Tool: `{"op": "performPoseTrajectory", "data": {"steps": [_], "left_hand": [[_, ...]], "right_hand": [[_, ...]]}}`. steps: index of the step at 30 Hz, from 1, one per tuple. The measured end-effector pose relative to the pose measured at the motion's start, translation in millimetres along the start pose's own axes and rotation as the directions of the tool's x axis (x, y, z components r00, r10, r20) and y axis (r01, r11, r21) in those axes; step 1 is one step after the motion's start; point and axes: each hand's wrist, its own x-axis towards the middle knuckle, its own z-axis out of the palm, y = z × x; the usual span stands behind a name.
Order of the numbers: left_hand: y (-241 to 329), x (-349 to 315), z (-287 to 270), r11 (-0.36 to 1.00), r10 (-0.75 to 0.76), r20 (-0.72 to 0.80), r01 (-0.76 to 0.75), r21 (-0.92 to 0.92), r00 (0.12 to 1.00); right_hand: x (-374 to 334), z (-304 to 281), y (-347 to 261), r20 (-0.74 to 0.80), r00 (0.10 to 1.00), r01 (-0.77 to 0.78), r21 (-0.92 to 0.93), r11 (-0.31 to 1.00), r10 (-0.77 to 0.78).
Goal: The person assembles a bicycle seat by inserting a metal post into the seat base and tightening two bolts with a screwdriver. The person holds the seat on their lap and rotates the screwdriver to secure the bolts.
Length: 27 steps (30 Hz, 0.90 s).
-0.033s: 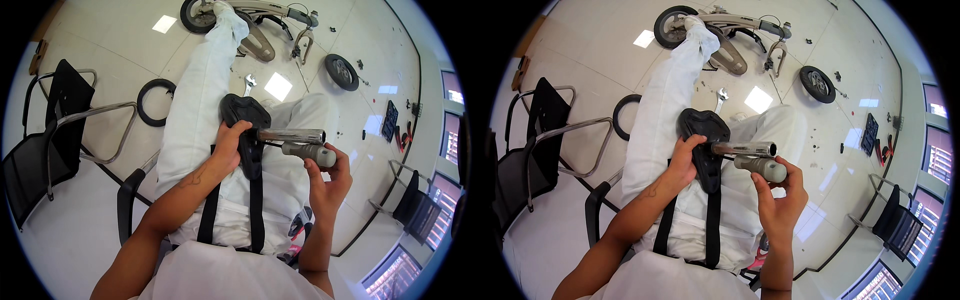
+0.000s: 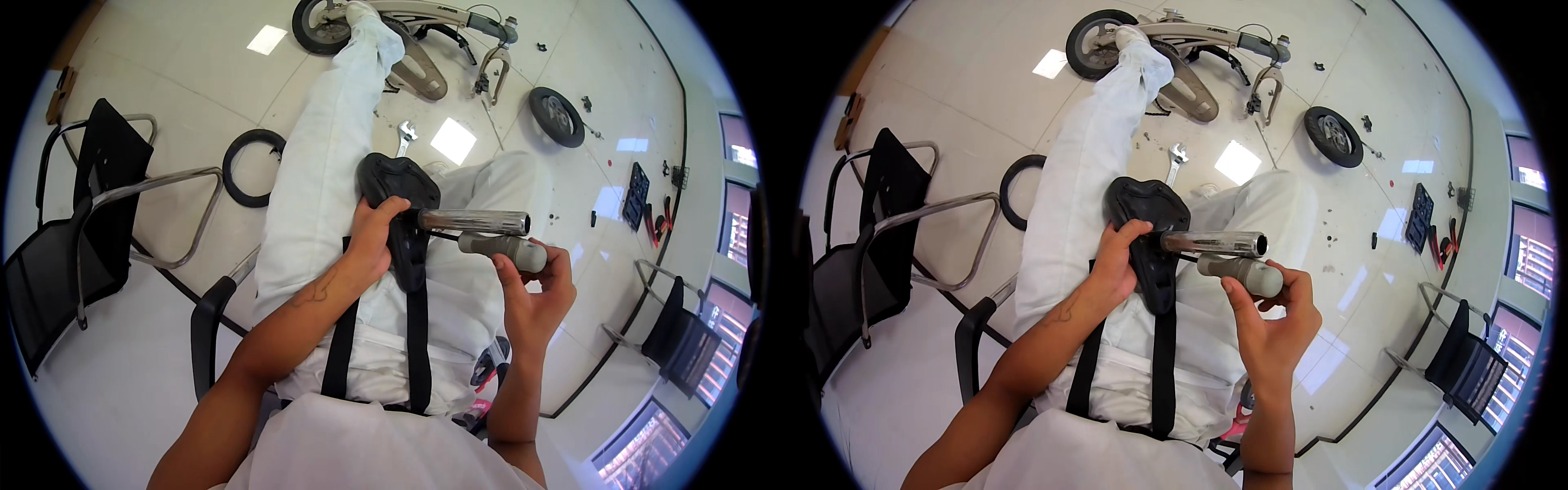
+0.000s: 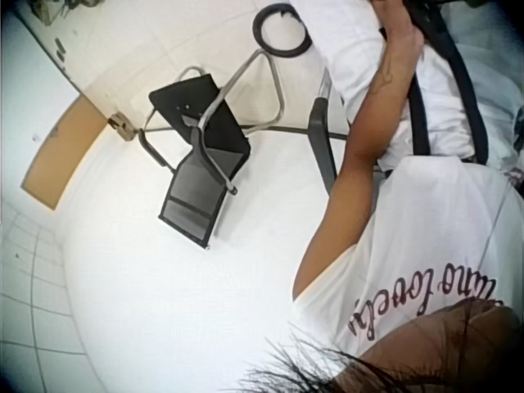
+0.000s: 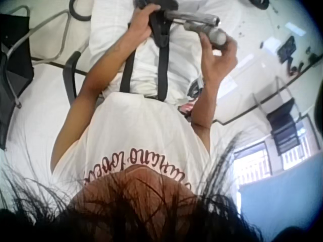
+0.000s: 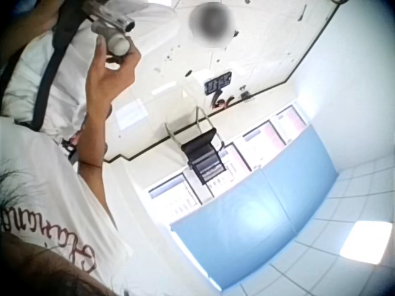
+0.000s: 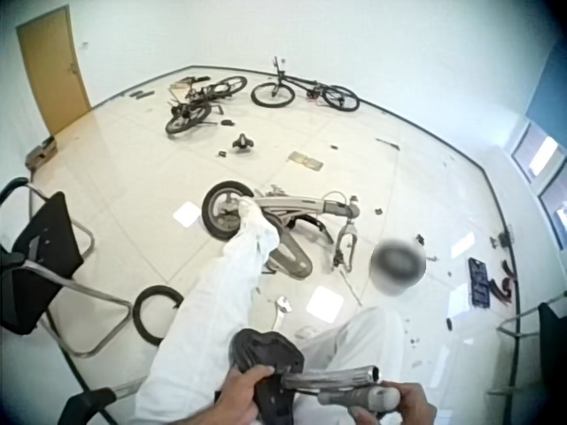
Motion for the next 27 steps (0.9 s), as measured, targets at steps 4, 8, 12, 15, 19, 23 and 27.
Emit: {"op": "performPoseTrajectory", "data": {"steps": [4,8,12,15,19,23,27], "left_hand": [[-0.9,-0.1,1.2,1.000,0.008,-0.004,-0.008,0.007,1.000],[-0.1,0.2,-0.7,0.999,-0.001,0.002,0.001,-0.032,1.000],[1.1,-1.6,2.2,1.000,0.000,-0.010,0.000,-0.021,1.000],[-0.4,0.5,-0.8,0.999,-0.009,0.005,0.010,-0.047,1.000],[-1.0,2.0,-3.7,1.000,-0.013,0.024,0.014,-0.018,1.000],[-0.9,1.5,-0.7,1.000,-0.010,0.019,0.010,-0.018,1.000],[0.4,1.5,-1.8,0.999,-0.014,0.030,0.016,-0.049,0.999]], "right_hand": [[4.4,0.8,-1.6,-0.025,0.995,-0.096,-0.251,0.963,0.092],[5.1,-0.7,-9.3,0.003,0.998,0.064,-0.036,0.997,-0.064],[5.7,-5.5,3.2,0.075,0.992,0.079,0.255,0.964,-0.101],[3.7,0.3,1.0,0.006,1.000,0.004,0.341,0.940,-0.006],[1.2,4.8,-1.5,-0.084,0.996,0.020,0.125,0.992,-0.009],[0.9,4.8,-3.8,-0.066,0.998,-0.001,0.081,0.997,0.006],[2.2,3.0,-3.0,0.072,0.996,0.028,0.373,0.927,-0.059]]}}
